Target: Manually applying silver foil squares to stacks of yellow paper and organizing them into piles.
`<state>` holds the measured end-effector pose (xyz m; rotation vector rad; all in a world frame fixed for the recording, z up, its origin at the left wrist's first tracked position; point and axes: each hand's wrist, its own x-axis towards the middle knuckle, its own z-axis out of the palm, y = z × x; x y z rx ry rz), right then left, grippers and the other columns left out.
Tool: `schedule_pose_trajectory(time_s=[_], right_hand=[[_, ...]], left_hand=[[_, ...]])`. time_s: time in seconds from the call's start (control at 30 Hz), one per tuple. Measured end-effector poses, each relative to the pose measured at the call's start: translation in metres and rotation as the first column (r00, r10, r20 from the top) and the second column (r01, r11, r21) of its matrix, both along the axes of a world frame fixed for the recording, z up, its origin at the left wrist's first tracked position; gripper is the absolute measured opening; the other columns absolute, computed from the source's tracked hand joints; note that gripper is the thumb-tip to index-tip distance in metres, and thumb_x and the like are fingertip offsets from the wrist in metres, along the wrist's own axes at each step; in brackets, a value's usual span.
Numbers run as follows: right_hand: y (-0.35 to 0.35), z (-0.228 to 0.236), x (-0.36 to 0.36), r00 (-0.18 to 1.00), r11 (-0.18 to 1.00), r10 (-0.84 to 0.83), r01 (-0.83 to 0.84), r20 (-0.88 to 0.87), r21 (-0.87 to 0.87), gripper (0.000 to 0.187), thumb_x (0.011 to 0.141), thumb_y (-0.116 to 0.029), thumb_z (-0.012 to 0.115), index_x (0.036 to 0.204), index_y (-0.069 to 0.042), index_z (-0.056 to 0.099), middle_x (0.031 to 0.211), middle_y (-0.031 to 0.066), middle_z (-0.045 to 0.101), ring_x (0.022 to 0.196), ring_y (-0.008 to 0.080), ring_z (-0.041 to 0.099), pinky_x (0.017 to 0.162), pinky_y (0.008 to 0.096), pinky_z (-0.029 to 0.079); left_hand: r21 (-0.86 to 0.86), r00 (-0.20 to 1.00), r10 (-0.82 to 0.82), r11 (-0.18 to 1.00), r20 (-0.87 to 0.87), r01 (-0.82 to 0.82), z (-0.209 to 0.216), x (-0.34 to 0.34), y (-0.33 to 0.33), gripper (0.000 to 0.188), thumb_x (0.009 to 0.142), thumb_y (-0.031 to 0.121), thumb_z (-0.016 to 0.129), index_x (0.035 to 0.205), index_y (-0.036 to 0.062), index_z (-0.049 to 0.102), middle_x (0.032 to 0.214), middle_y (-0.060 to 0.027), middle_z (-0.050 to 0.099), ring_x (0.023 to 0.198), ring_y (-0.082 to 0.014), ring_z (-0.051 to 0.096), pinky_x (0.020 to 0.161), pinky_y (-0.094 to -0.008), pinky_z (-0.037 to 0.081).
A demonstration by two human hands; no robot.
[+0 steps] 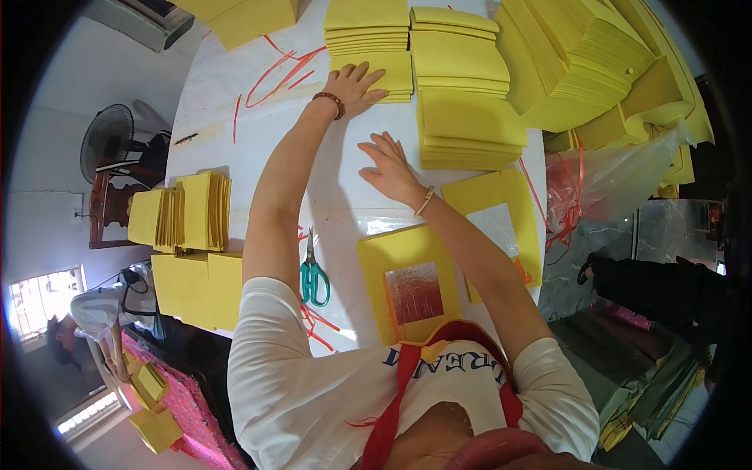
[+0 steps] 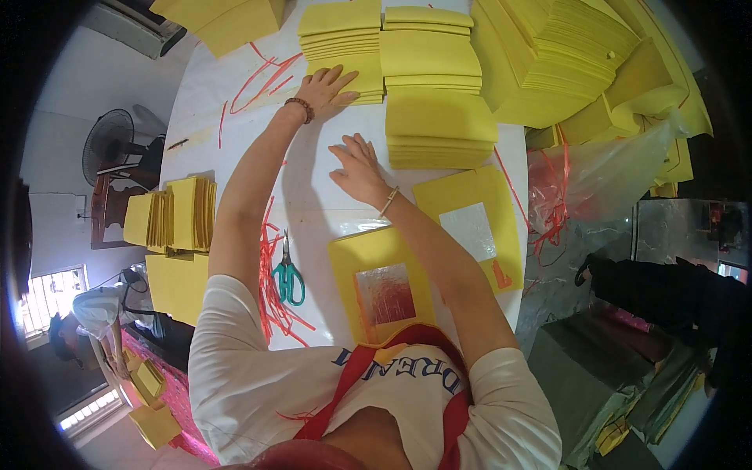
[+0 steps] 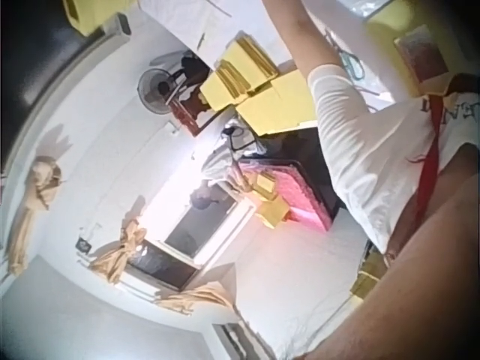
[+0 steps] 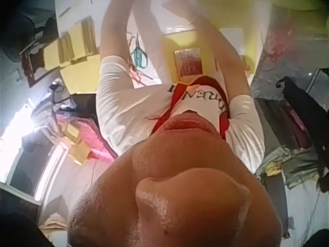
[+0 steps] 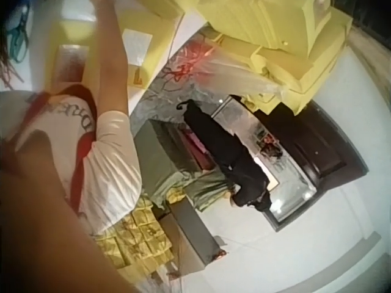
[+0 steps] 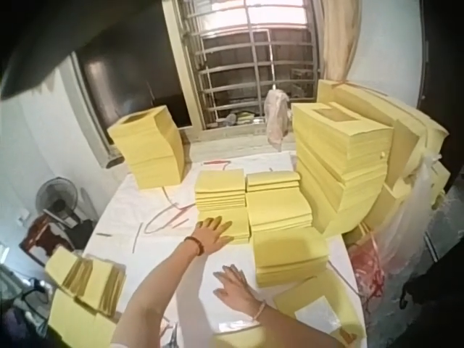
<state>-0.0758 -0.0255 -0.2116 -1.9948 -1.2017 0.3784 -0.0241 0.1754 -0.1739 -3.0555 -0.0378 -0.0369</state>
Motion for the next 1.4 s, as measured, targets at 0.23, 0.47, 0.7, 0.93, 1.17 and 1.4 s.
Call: schedule_pose_trajectory(time_s=[0.23, 0.47, 0.7, 0.93, 1.17, 1.4], right_hand=[[-0.064, 0.059, -0.021, 0.915, 0.971, 0.052, 0.047, -0.399, 0.234, 0.038, 0.081, -0.018, 0.059, 0.117, -0.007, 0.053, 0.118, 0.0130, 0.051, 0.109, 0.0246, 0.048, 0.089, 0.0321, 0.041], [-0.171, 0.047, -0.034, 0.721, 0.957, -0.059, 0.238, -0.690, 0.166, 0.033, 0.088, -0.010, 0.052, 0.120, -0.002, 0.050, 0.115, 0.0052, 0.055, 0.103, 0.0116, 0.052, 0.090, 0.0246, 0.040], [-0.253, 0.033, -0.090, 0.657, 0.900, -0.262, 0.431, -0.707, 0.068, 0.033, 0.090, -0.012, 0.050, 0.121, -0.001, 0.049, 0.115, 0.0047, 0.054, 0.105, 0.0120, 0.050, 0.092, 0.0247, 0.038], [-0.277, 0.029, -0.129, 0.628, 0.939, -0.317, 0.313, -0.711, -0.142, 0.038, 0.091, -0.017, 0.048, 0.125, -0.001, 0.045, 0.121, 0.0072, 0.051, 0.107, 0.0149, 0.049, 0.092, 0.0257, 0.038], [-0.271, 0.031, -0.139, 0.654, 0.972, -0.173, 0.233, -0.736, -0.022, 0.040, 0.091, -0.012, 0.047, 0.128, 0.001, 0.040, 0.122, 0.0104, 0.050, 0.110, 0.0157, 0.048, 0.093, 0.0262, 0.037], [-0.276, 0.019, -0.138, 0.764, 0.968, -0.237, 0.236, -0.600, -0.083, 0.038, 0.085, -0.016, 0.055, 0.119, -0.002, 0.050, 0.109, 0.0105, 0.058, 0.101, 0.0184, 0.054, 0.088, 0.0288, 0.041]], left_hand=[[-0.069, 0.990, 0.079, 0.995, 0.117, -0.071, 0.005, -0.014, -0.005, 0.053, 0.088, 0.054, 0.031, 0.133, 0.0258, 0.036, 0.137, -0.0104, 0.034, 0.122, -0.0294, 0.035, 0.097, -0.0482, 0.028], [-0.791, 0.900, 0.314, 0.609, 0.303, 0.054, 0.039, -0.078, -0.049, 0.043, 0.090, 0.036, 0.048, 0.124, 0.0089, 0.049, 0.121, -0.0101, 0.051, 0.104, -0.0227, 0.052, 0.087, -0.0346, 0.041], [-0.987, 0.727, 0.679, 0.163, 0.104, -0.011, 0.016, -0.248, -0.171, 0.037, 0.088, 0.020, 0.051, 0.120, 0.0023, 0.050, 0.108, -0.0103, 0.056, 0.097, -0.0164, 0.051, 0.085, -0.0265, 0.040], [-0.993, 0.513, 0.856, -0.104, -0.061, 0.054, -0.028, -0.337, -0.279, 0.042, 0.089, 0.007, 0.045, 0.130, 0.0004, 0.036, 0.127, -0.0116, 0.043, 0.116, -0.0200, 0.042, 0.097, -0.0306, 0.034], [-0.980, 0.563, 0.824, -0.054, 0.066, 0.194, -0.041, -0.328, -0.306, 0.048, 0.081, -0.005, 0.041, 0.129, -0.0024, 0.033, 0.128, -0.0150, 0.041, 0.122, -0.0219, 0.038, 0.102, -0.0312, 0.029], [-0.954, 0.580, 0.813, -0.213, -0.052, 0.213, -0.037, -0.333, -0.292, 0.045, 0.081, -0.004, 0.043, 0.125, -0.0018, 0.038, 0.119, -0.0132, 0.048, 0.113, -0.0205, 0.045, 0.097, -0.0308, 0.035]])
